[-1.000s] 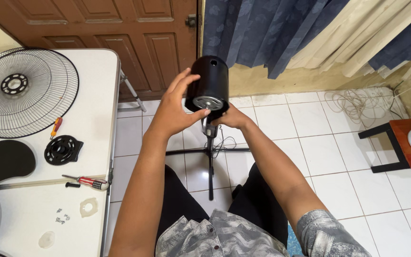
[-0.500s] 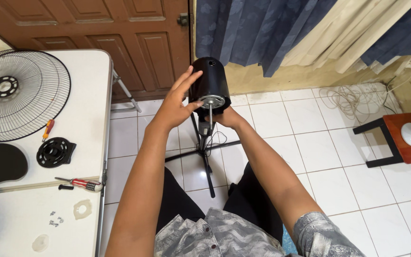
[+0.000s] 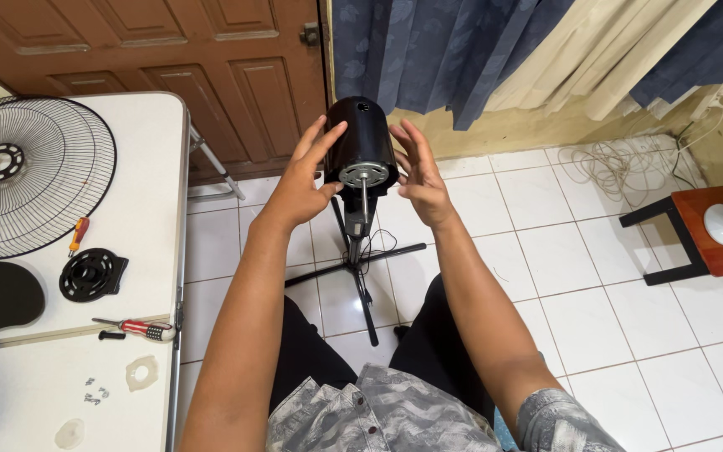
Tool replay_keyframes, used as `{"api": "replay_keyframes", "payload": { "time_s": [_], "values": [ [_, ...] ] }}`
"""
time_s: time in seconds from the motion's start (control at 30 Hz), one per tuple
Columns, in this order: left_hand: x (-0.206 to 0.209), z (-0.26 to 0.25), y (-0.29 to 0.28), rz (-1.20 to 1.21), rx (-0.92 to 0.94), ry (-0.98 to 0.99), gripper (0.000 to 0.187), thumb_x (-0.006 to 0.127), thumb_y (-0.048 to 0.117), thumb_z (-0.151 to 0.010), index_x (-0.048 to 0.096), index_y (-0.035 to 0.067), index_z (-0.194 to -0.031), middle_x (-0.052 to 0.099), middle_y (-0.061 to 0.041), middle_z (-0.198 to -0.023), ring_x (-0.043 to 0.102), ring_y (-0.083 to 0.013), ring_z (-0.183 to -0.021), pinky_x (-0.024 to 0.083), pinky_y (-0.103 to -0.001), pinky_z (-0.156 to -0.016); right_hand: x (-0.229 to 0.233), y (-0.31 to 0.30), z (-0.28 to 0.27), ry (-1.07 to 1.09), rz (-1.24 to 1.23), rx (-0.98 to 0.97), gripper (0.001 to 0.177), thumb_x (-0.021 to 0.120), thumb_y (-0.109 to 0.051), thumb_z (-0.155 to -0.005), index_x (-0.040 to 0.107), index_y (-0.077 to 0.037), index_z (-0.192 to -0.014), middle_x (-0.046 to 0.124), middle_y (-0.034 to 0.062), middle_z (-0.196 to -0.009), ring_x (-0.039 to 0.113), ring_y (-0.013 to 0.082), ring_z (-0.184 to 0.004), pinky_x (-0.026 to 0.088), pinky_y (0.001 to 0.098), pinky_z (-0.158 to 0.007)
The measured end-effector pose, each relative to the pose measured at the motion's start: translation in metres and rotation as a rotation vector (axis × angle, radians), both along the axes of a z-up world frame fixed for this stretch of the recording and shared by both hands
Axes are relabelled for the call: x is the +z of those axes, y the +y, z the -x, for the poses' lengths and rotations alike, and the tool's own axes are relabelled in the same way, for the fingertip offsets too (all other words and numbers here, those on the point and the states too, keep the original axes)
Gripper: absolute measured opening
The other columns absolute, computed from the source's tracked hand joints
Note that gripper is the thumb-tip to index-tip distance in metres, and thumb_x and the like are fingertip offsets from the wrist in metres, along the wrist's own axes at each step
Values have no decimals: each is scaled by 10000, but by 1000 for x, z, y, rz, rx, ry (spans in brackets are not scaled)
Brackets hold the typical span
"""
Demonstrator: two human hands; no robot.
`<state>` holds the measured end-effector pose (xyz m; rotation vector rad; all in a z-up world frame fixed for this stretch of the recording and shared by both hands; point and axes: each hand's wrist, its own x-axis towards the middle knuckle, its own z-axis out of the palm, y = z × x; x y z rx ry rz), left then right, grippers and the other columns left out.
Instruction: The person assembles a standing fan by attaching the motor housing to the stand, installing the fan blade hub, and securing it with a screwdriver. The person uses a screwdriver to tighten the hub onto the motor shaft.
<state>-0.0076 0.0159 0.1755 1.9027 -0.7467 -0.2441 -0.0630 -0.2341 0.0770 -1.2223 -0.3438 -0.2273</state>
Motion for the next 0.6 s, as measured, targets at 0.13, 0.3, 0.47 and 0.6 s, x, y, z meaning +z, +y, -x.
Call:
{"api": "replay_keyframes", "payload": {
  "time_s": [0.13,0.3,0.47,0.6],
  "values": [
    [-5,-1,-3,10,5,19,912,767,-79,-783,422,331,-1520,158,-34,-1705,266,-311,-1548,414,-493,-1176,22,12,0,-23,271,-129,892,756,27,-860,325,-127,-1626,282,113,-1709,427,329,-1509,436,437,-1214],
    [-17,-5,-8,181,-42,-1,856,758,-95,-794,466,273,-1509,167,-70,-1703,304,-319,-1549,407,-451,-1161,24,18,-1,-31,274,-106,851,753,73,-903,348,-129,-1624,267,97,-1721,481,265,-1461,470,386,-1183],
    [-25,-7,-8,190,-28,-22,857,764,-86,-806,453,265,-1523,174,-67,-1708,320,-318,-1541,398,-436,-1171,30,11,-1,109,325,-102,898,779,33,-876,328,-174,-1625,344,96,-1691,530,255,-1398,534,391,-1116],
    [-26,-8,-6,146,-5,-25,871,786,-66,-794,449,272,-1523,199,-53,-1702,336,-305,-1533,435,-433,-1193,39,13,2,37,381,-155,894,791,3,-839,329,-151,-1589,316,80,-1655,538,246,-1375,548,384,-1084]
  ]
}}
